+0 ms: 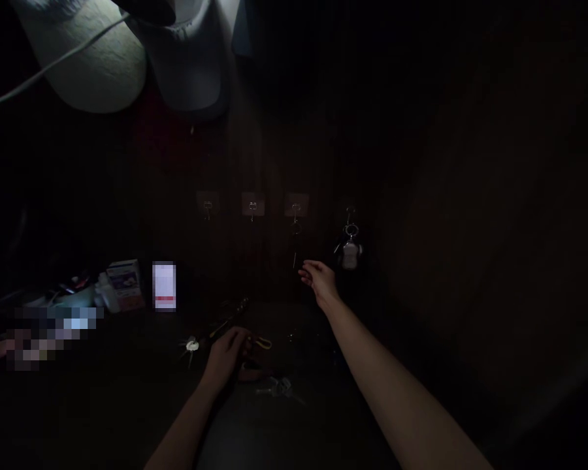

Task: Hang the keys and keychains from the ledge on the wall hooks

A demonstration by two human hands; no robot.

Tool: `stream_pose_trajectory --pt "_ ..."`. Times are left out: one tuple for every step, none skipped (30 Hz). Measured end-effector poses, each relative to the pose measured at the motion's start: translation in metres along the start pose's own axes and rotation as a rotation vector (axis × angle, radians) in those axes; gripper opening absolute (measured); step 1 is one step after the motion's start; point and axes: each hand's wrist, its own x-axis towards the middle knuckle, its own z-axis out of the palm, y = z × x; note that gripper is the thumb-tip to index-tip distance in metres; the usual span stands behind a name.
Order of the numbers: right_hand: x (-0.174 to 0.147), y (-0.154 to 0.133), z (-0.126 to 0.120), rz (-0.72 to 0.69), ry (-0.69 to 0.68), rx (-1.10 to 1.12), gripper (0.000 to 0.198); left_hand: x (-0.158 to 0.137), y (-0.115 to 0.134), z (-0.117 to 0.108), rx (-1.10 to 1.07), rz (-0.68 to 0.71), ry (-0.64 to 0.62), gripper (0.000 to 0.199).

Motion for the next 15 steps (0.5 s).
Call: stream_pose_trajectory --pt "-0.003 0.003 -0.005 0.007 -0.004 -0.014 0.006 0.000 0.000 0.000 0.009 0.004 0.004 0.038" --pt "-0.006 0.006 -0.010 0.013 -0.008 -0.029 0.006 0.000 0.000 0.000 0.014 0.005 0.004 0.038" --pt "-0.010 0.009 -0.015 0.018 -0.012 -0.044 0.007 0.000 -0.001 0.000 0.015 0.003 0.002 0.039" --pt "-0.013 0.011 -0.021 0.022 -0.017 -0.061 0.007 0.001 -0.002 0.000 0.013 0.001 -0.001 0.039" --pt "-0.017 0.013 -0.026 0.025 -0.021 -0.078 0.008 0.001 -0.003 0.001 0.010 0.000 0.000 0.039" --pt "-0.020 0.014 -0.032 0.027 -0.025 -0.095 0.009 0.001 -0.003 0.001 0.009 -0.001 0.002 0.040" --pt "-0.024 0.016 -0.038 0.031 -0.029 -0.113 0.010 0.001 -0.004 0.001 0.012 -0.001 0.004 0.040" --pt "-0.027 0.017 -0.044 0.035 -0.032 -0.132 0.010 0.001 -0.004 0.001 0.019 0.001 0.005 0.040" --pt "-0.031 0.018 -0.051 0.040 -0.034 -0.150 0.010 0.001 -0.003 0.001 0.028 0.004 0.006 0.040" --pt "-0.034 0.019 -0.057 0.046 -0.037 -0.169 0.011 0.001 -0.002 0.001 0.038 0.010 0.004 0.039" --pt "-0.037 0.020 -0.063 0.051 -0.038 -0.188 0.011 0.000 -0.001 0.001 0.047 0.017 0.002 0.039" --pt "-0.041 0.021 -0.069 0.054 -0.038 -0.205 0.011 -0.001 0.001 0.001 0.055 0.025 0.001 0.038" --pt "-0.044 0.022 -0.074 0.057 -0.037 -0.218 0.011 -0.001 0.003 0.001 0.063 0.030 0.002 0.038" --pt "-0.046 0.023 -0.079 0.055 -0.037 -0.235 0.012 -0.002 0.005 0.001 0.071 0.033 0.005 0.037" --pt "-0.048 0.023 -0.084 0.051 -0.039 -0.256 0.012 -0.003 0.006 0.001 0.080 0.033 0.007 0.037"
